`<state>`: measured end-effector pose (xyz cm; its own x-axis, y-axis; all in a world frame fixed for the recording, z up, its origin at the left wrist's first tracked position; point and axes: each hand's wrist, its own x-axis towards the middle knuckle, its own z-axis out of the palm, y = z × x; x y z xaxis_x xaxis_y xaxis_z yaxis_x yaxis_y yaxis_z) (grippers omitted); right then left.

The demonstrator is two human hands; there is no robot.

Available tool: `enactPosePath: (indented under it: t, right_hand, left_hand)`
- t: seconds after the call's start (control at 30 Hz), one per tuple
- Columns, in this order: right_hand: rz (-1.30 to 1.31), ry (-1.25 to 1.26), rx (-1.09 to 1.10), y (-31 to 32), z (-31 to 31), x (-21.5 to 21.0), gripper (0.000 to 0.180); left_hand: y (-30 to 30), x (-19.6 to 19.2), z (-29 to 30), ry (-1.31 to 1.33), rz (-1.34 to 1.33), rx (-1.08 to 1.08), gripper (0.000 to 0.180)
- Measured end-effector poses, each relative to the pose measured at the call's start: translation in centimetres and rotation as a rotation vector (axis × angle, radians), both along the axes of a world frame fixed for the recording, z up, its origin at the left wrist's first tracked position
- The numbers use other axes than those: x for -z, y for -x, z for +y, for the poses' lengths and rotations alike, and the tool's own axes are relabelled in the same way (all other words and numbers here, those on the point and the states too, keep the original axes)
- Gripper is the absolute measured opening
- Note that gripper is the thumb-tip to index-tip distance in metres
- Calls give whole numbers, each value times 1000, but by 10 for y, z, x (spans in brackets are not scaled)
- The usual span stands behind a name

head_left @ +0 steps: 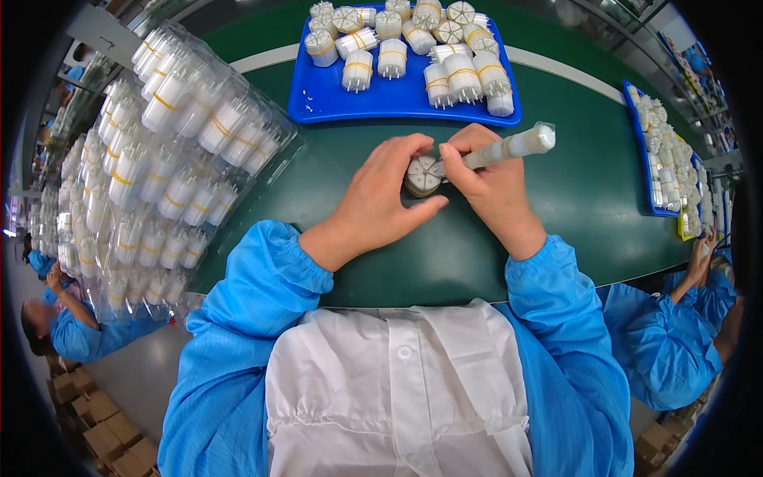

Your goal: The person uses a syringe-like tool to apply a substance to small white cylindrical objects with yellow bands. They pick up each object from a blue tray, apply the substance, and place it into a clear plastic packaging tray. The person repeats this process for multiple items, filling the packaging tray.

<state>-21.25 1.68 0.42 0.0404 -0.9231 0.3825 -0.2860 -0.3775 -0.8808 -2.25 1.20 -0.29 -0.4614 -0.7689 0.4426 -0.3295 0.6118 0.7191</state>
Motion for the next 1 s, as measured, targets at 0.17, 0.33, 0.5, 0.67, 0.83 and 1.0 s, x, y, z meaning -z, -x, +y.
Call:
enactPosePath:
  t: [0.17, 0.33, 0.5, 0.67, 0.83, 1.0]
  right_hand:
    - [-69, -19, 9, -1, 0, 0, 14]
    - [-76, -68, 94, 5, 1, -9, 16]
    - [-5, -12, 17, 0, 4, -11, 16]
    - [32, -34, 41, 0, 3, -9, 15]
    - [52, 21, 90, 2, -2, 0, 14]
    - [35, 15, 101, 6, -2, -3, 16]
  left_hand:
    - [-4, -2, -4, 99, -146, -1, 52]
    - [-35, -16, -2, 140, -255, -177, 44]
    - [-69, -30, -9, 171, -389, -331, 38]
    - [-45, -56, -48, 274, -385, -268, 26]
    - [-24, -47, -109, 146, -792, -240, 37]
    - [-18, -57, -111, 25, -687, -319, 39]
